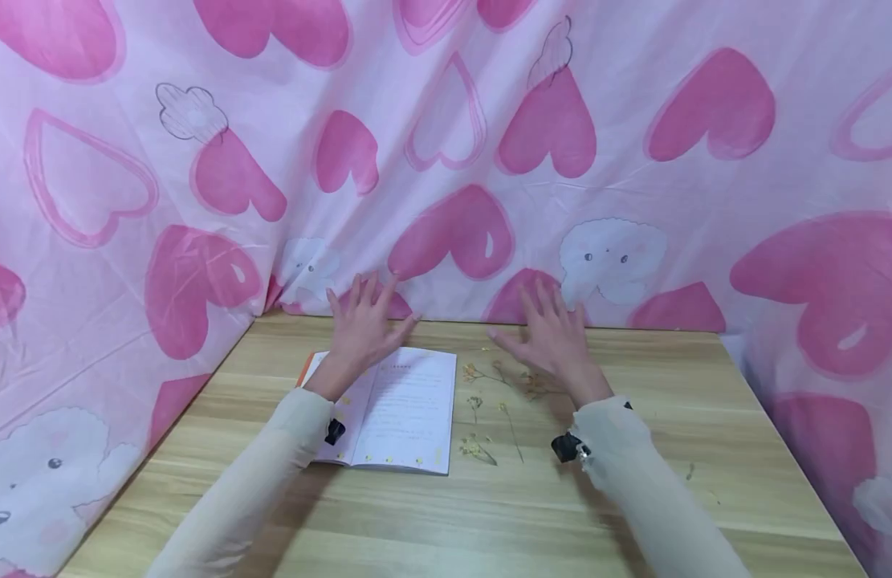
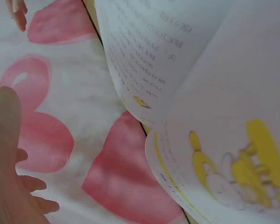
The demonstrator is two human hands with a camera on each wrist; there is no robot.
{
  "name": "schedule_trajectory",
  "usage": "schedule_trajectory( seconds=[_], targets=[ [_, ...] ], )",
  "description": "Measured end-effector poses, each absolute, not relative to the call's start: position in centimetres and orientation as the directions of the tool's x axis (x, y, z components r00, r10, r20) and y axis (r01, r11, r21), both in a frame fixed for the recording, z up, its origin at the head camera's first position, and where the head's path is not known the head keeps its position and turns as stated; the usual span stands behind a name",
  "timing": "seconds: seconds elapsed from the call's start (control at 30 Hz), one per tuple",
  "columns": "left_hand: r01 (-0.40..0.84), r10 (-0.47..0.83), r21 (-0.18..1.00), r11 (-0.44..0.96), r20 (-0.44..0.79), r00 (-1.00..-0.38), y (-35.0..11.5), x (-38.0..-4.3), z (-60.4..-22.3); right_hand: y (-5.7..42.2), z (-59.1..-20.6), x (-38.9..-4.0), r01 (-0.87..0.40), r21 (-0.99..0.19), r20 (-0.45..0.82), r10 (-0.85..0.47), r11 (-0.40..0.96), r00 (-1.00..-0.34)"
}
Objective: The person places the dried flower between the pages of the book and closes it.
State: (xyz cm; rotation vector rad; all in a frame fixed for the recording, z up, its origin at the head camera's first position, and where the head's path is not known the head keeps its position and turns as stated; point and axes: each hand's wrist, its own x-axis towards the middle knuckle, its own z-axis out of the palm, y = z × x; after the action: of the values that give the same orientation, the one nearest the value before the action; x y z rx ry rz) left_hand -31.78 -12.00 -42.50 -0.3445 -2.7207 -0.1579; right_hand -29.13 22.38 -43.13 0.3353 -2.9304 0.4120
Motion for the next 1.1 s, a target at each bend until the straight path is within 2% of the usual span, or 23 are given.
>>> schedule_trajectory(
  seconds=[0.33, 0.63, 0.77, 0.9, 1.1],
  targets=[
    [0.358, 0.239, 0.192, 0.914, 0.46, -0.855, -13.0, -30.0, -43.6, 22.2, -44.6, -27.1, -0.298, -0.312, 0.305, -0.202, 0.902, -0.931],
    [0.48, 0.319, 0.208, 0.852, 0.52, -0.792, -13.6, -28.0, -44.9, 22.1, -46.8, -25.1, -0.298, -0.438, 0.312, -0.168, 0.848, -0.935],
    [0.488, 0.34, 0.205, 0.848, 0.496, -0.799, -13.6, -27.1, -45.6, 21.9, -47.7, -24.5, -0.276, -0.467, 0.282, -0.155, 0.84, -0.947],
    [0.461, 0.34, 0.211, 0.862, 0.433, -0.834, -13.5, -26.5, -46.1, 21.7, -48.3, -24.2, -0.253, -0.469, 0.242, -0.153, 0.846, -0.958],
    [0.445, 0.355, 0.218, 0.869, 0.352, -0.866, -13.6, -25.8, -46.9, 21.5, -48.6, -23.9, -0.267, -0.43, 0.238, -0.177, 0.862, -0.955]
  ],
)
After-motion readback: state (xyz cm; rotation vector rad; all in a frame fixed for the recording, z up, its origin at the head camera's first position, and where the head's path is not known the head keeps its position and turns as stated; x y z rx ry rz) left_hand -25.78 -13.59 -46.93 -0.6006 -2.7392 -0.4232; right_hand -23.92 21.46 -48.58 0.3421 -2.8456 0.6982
